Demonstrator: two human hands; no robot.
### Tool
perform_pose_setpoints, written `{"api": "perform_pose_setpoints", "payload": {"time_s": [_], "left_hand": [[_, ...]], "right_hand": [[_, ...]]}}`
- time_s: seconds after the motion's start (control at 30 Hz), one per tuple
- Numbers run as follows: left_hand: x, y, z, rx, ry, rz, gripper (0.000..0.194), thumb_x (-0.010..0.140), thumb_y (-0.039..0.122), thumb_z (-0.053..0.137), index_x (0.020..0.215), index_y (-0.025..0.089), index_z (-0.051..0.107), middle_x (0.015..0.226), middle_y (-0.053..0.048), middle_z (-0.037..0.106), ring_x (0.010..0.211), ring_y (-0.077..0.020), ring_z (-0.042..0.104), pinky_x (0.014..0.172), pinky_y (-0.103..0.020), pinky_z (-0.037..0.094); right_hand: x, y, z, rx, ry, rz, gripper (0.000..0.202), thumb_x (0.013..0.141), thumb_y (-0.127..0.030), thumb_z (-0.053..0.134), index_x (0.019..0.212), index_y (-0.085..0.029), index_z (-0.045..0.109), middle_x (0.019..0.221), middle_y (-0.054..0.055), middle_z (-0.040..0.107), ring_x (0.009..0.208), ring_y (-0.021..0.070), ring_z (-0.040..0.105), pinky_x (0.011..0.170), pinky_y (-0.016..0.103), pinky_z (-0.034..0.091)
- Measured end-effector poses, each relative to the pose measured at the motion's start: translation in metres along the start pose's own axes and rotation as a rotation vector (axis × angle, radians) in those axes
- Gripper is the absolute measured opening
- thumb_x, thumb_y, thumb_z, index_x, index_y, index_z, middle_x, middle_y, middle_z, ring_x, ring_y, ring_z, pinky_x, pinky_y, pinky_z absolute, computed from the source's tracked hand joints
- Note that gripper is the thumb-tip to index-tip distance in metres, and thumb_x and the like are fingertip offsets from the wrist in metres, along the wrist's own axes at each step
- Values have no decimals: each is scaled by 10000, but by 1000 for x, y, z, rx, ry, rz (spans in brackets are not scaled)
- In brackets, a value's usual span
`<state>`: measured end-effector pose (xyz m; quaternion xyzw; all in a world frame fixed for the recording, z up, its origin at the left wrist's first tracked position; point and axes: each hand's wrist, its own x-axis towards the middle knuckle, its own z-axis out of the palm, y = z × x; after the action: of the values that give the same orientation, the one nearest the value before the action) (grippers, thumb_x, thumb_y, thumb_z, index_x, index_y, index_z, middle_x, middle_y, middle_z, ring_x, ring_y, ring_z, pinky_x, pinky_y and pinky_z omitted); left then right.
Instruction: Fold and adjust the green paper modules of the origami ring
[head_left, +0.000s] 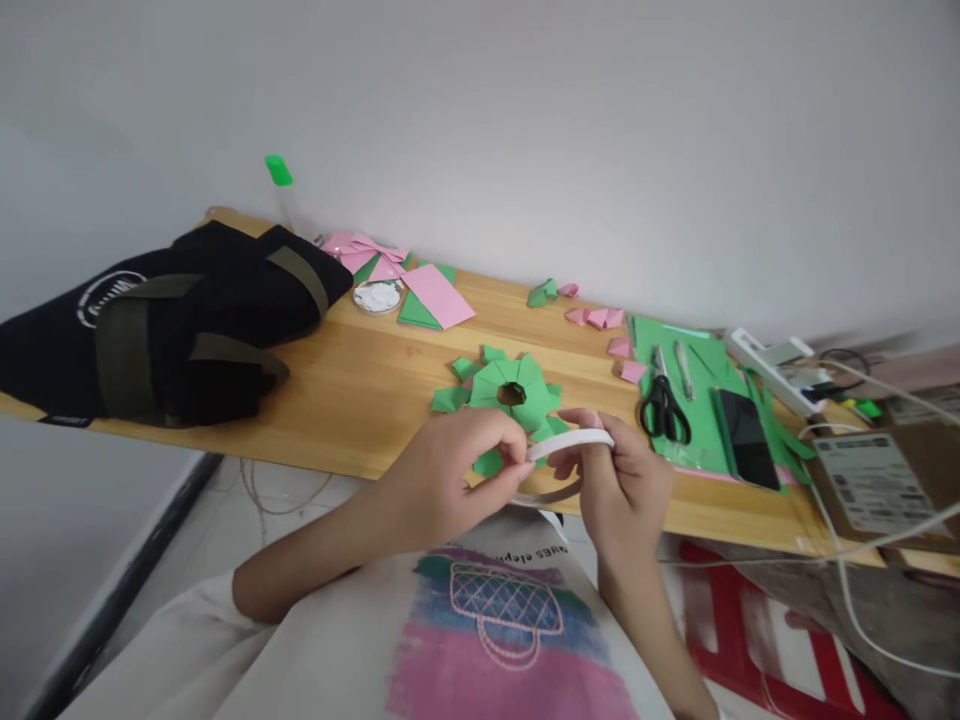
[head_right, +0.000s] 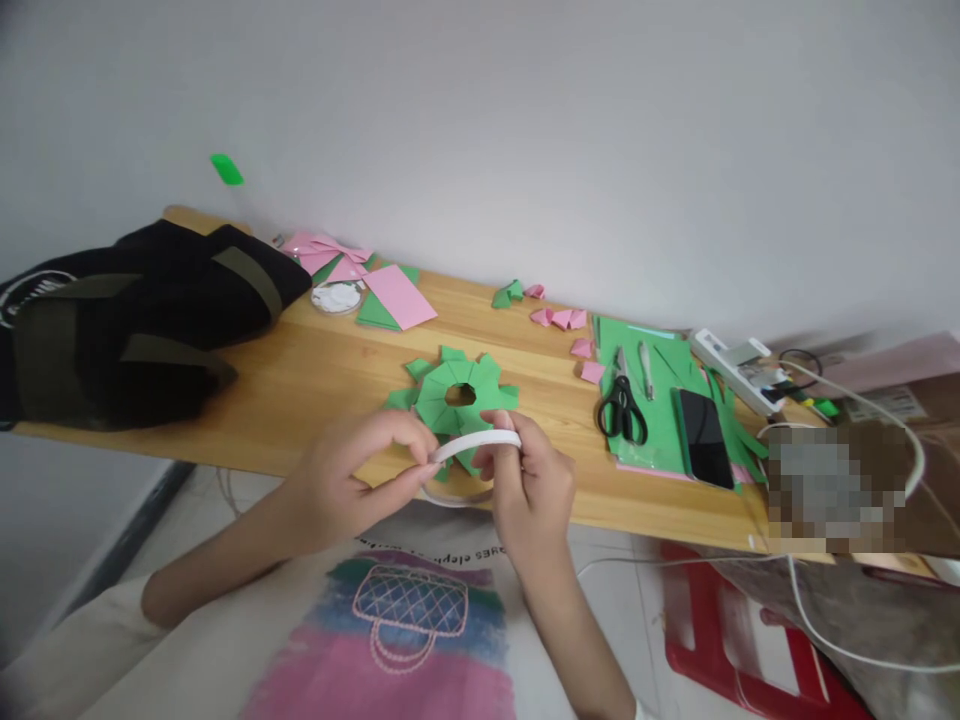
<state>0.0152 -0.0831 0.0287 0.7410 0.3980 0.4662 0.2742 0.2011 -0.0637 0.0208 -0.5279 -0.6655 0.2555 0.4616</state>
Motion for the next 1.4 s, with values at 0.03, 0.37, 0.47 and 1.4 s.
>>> {"api": "perform_pose_setpoints", "payload": {"time_s": [0.03,0.37,0.47,1.4], "left_hand": [[1,-1,2,-2,9,9,107,898,84,586,914,189,576,842,36,685,765,-84,655,717,-181,491],[0,-7,8,-45,-105,-24,107,892,88,604,958,172,615,850,26,703,771,-84,669,736,-175,493],[-6,-10,6,-64,-128,-98,102,871,85,607,903,182,593,826,44,682,751,-70,654,709,-154,490],[-15,-17,17,-910,-313,-825,260,902,292,669,1056,194,483,785,38,680,522,-65,629,492,-154,448]], "right_hand": [[-1,1,0,11,-2,13,224,953,-290,547,911,-201,748,545,-34,662,443,109,600,442,200,462],[-9,8,-10,-29,-45,-7,204,964,-276,556,931,-214,748,536,-61,642,465,86,596,485,172,471],[-15,18,-17,-69,-237,9,228,969,-242,510,916,-199,728,563,-47,653,481,98,607,499,188,479],[-13,4,-12,26,-345,-202,88,852,-104,697,814,-184,701,777,0,707,688,91,682,575,163,535]]}}
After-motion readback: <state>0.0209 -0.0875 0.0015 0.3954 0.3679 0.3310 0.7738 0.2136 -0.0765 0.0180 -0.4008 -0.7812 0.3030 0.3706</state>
